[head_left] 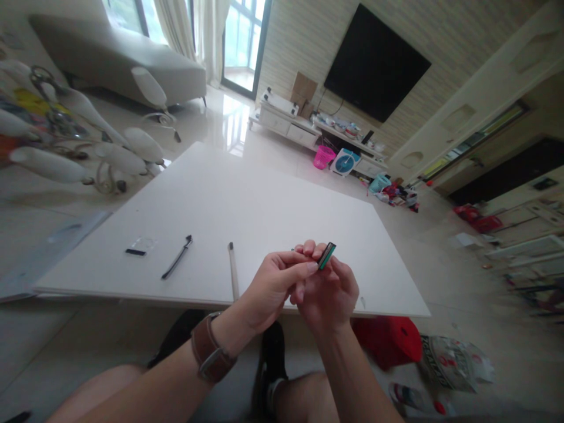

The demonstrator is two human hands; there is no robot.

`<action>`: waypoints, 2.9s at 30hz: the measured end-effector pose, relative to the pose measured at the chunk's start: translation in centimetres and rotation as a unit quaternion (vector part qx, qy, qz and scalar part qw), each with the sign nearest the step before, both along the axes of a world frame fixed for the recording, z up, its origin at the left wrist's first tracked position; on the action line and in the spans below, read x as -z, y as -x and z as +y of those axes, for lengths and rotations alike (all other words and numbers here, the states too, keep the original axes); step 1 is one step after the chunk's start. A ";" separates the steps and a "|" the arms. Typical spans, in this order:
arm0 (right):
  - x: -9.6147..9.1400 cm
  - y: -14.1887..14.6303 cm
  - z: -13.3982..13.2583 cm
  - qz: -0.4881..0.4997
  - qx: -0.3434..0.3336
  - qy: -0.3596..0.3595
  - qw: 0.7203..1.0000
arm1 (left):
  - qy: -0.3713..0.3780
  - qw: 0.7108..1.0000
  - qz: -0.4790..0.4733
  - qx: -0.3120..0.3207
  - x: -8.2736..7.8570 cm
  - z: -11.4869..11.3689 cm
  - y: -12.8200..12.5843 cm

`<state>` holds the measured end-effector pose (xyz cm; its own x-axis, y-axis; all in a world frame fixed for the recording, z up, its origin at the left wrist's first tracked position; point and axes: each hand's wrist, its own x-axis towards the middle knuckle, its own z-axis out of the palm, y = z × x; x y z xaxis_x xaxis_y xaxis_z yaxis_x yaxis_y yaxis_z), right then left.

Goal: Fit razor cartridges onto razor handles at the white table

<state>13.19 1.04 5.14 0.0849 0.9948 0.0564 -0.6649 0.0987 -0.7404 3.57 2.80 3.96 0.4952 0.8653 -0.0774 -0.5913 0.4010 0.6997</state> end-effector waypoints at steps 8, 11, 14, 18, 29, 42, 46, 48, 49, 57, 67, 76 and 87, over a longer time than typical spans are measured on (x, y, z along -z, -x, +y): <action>0.1 0.1 0.0 -0.012 0.008 -0.001 1.000 | -0.004 1.000 -0.007 0.010 -0.3 0.1 0.1; 0.1 0.1 0.1 -0.024 0.008 0.001 1.000 | 0.001 1.000 -0.022 0.014 -0.3 0.2 0.1; 0.1 0.2 0.1 -0.027 0.001 0.005 1.000 | 0.015 0.999 -0.035 0.011 -0.3 0.2 0.1; 0.1 0.3 0.1 -0.034 0.003 0.005 0.999 | 0.015 0.999 -0.036 0.012 -0.2 0.2 0.1; 0.2 0.1 0.2 -0.032 -0.015 0.018 0.999 | 0.010 1.000 -0.007 0.004 0.2 0.2 0.0; 0.1 0.1 0.1 -0.037 -0.007 0.001 0.999 | -0.005 1.000 -0.010 0.017 0.0 0.1 0.1; 0.1 0.2 0.1 -0.043 -0.008 0.004 0.999 | -0.011 1.000 -0.002 0.018 0.0 0.1 0.1; 0.1 0.1 0.1 -0.041 -0.011 0.005 0.999 | -0.011 1.000 0.007 0.017 0.0 0.1 0.1; 0.1 0.1 0.1 -0.040 -0.013 0.004 0.999 | -0.011 1.000 0.010 0.016 -0.1 0.1 0.1; 0.4 -0.1 0.2 -0.035 -0.030 -0.006 0.999 | -0.006 1.000 -0.001 0.014 0.0 0.1 0.1; 0.5 -0.2 0.2 -0.027 -0.042 -0.014 0.999 | -0.007 1.000 -0.003 0.014 -0.1 0.1 0.2; 0.4 -0.1 0.1 -0.022 -0.039 -0.012 0.999 | -0.010 1.000 -0.010 0.018 -0.1 0.2 0.3; 0.3 0.0 0.2 -0.037 -0.032 -0.018 0.999 | -0.012 1.000 -0.012 0.015 -0.3 0.2 0.3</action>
<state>13.21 1.20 4.84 0.0161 0.9952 0.0962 -0.6139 0.0858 -0.7847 3.29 3.01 4.23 0.5219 0.8518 -0.0453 -0.5960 0.4022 0.6951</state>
